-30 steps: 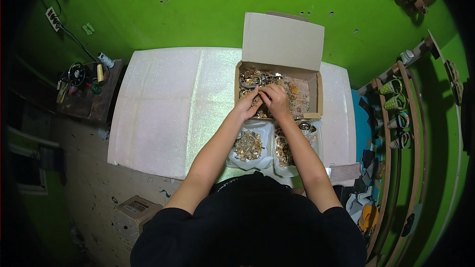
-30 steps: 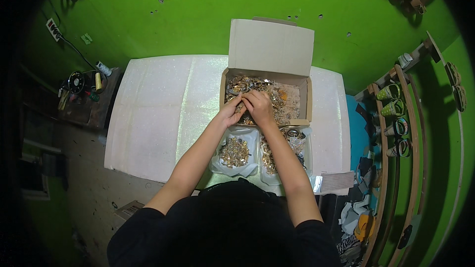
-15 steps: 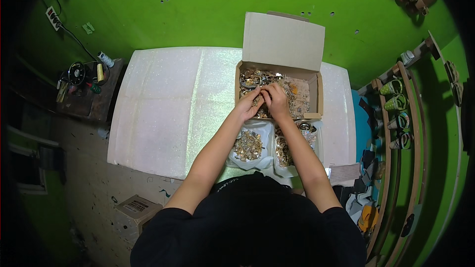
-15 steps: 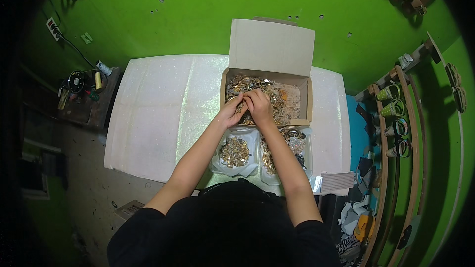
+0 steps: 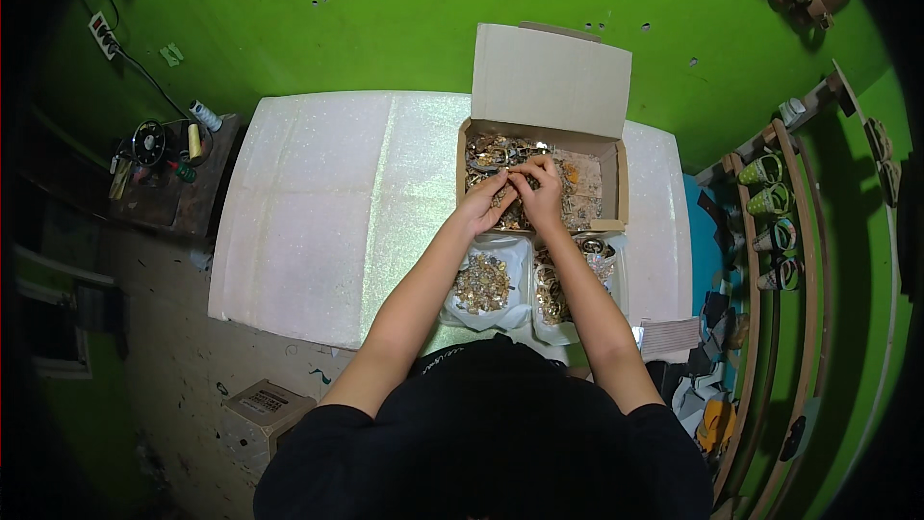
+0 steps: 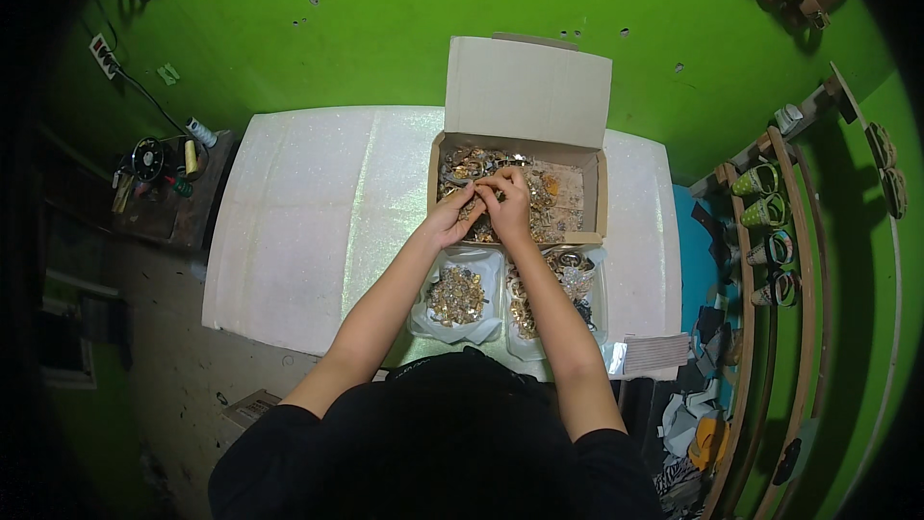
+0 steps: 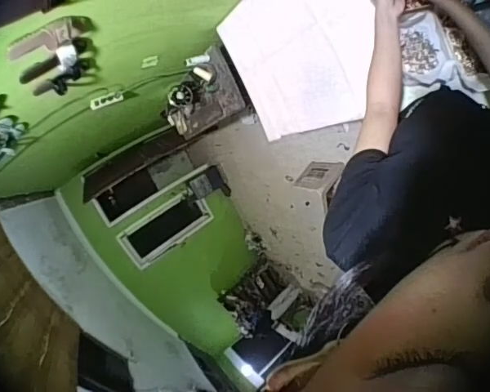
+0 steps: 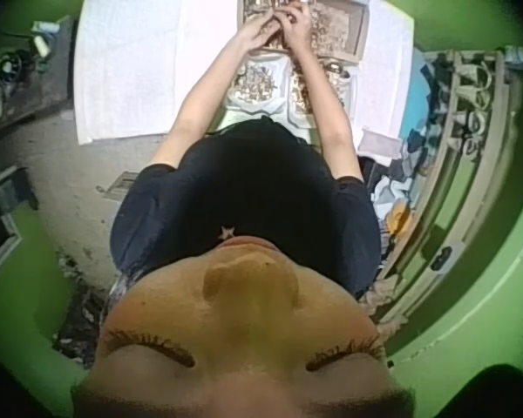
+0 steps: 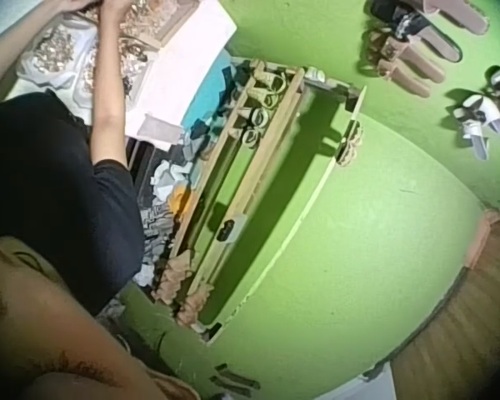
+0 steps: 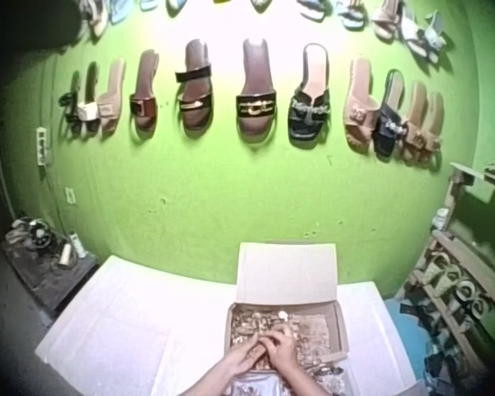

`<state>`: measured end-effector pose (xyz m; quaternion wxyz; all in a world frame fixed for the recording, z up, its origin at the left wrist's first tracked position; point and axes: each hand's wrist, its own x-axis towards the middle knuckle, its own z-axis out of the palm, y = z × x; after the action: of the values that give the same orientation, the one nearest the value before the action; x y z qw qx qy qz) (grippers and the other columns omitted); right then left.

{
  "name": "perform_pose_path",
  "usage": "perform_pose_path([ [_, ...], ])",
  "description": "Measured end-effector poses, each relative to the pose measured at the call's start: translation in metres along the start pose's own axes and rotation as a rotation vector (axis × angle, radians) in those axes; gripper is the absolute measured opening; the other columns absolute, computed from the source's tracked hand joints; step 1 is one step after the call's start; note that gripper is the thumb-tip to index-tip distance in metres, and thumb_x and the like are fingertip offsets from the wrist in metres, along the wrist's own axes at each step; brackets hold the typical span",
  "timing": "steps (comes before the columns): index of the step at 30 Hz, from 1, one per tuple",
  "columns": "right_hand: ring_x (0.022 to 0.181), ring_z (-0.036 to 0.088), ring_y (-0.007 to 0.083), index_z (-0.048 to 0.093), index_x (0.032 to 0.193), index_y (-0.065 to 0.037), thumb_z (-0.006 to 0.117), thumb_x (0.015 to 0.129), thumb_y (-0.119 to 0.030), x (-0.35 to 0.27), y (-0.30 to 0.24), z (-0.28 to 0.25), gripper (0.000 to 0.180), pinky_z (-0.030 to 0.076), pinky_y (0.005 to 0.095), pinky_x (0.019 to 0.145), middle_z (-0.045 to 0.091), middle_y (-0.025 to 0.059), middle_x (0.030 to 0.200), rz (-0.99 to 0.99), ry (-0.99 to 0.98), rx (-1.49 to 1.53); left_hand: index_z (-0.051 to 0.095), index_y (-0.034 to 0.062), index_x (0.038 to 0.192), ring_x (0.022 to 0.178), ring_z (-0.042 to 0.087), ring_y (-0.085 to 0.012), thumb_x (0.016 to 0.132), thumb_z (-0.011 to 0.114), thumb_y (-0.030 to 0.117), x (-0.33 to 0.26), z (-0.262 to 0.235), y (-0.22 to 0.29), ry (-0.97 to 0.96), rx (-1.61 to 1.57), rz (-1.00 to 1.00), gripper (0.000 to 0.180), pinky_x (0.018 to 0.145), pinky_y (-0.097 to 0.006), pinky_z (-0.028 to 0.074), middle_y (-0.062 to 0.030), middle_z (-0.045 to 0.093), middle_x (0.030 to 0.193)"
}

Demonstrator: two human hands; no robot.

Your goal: Sorting and inspecting small gold-colored shoe accessories from a cardboard box into smaller containers.

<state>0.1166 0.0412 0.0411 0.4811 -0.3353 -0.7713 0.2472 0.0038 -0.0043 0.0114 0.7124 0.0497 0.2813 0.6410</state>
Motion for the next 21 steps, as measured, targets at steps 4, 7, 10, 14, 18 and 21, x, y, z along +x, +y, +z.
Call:
perform_pose_path([
  [4,0.078,0.049,0.0187,0.064,0.077,-0.004,0.064,0.068,-0.006,-0.001,0.008,0.002,0.010,0.040,0.0280,0.069,0.050,0.0072,0.079,0.111,-0.018,0.150,0.051,0.0013,0.097,0.088,0.053,-0.0132,0.083,0.052,0.020,0.000,0.001,0.000,0.004,0.017,-0.013,0.024,0.079,-0.022,0.048,-0.0066,0.052,0.094],
  [7,0.079,0.048,0.0168,0.065,0.079,-0.005,0.064,0.068,-0.006,-0.002,0.011,0.004,0.011,0.039,0.0263,0.069,0.050,0.0059,0.079,0.151,-0.035,0.189,0.050,0.0011,0.098,0.090,0.053,-0.0134,0.083,0.051,0.020,0.002,-0.003,0.000,-0.013,0.025,-0.019,0.023,0.081,-0.022,0.048,-0.0067,0.052,0.095],
  [10,0.079,0.048,0.0157,0.065,0.079,-0.005,0.065,0.067,-0.006,-0.004,0.013,0.004,0.012,0.038,0.0250,0.068,0.050,0.0050,0.079,0.192,-0.040,0.236,0.050,0.0009,0.098,0.090,0.053,-0.0135,0.084,0.051,0.019,0.001,-0.002,-0.001,-0.010,0.027,-0.006,0.023,0.081,-0.022,0.048,-0.0070,0.052,0.095],
  [14,0.079,0.048,0.0149,0.066,0.079,-0.006,0.067,0.066,-0.005,-0.004,0.017,0.003,0.014,0.038,0.0243,0.068,0.050,0.0042,0.079,0.201,-0.033,0.292,0.050,0.0007,0.099,0.089,0.053,-0.0134,0.084,0.051,0.018,0.001,0.000,-0.002,0.003,0.031,0.019,0.023,0.080,-0.022,0.048,-0.0072,0.052,0.096],
  [18,0.078,0.048,0.0155,0.065,0.079,-0.006,0.067,0.064,-0.005,-0.002,0.014,0.000,0.015,0.039,0.0251,0.068,0.050,0.0045,0.078,0.169,-0.036,0.266,0.050,0.0008,0.099,0.088,0.053,-0.0131,0.084,0.050,0.018,0.002,-0.003,-0.001,0.017,0.032,0.004,0.023,0.080,-0.022,0.048,-0.0069,0.052,0.094],
  [21,0.076,0.050,0.0169,0.065,0.078,-0.005,0.068,0.063,-0.005,0.000,0.007,-0.004,0.015,0.040,0.0265,0.068,0.050,0.0055,0.077,0.073,-0.059,0.131,0.050,0.0008,0.098,0.086,0.053,-0.0129,0.084,0.050,0.019,0.003,-0.002,-0.001,0.030,0.046,0.015,0.023,0.079,-0.022,0.048,-0.0065,0.052,0.093],
])
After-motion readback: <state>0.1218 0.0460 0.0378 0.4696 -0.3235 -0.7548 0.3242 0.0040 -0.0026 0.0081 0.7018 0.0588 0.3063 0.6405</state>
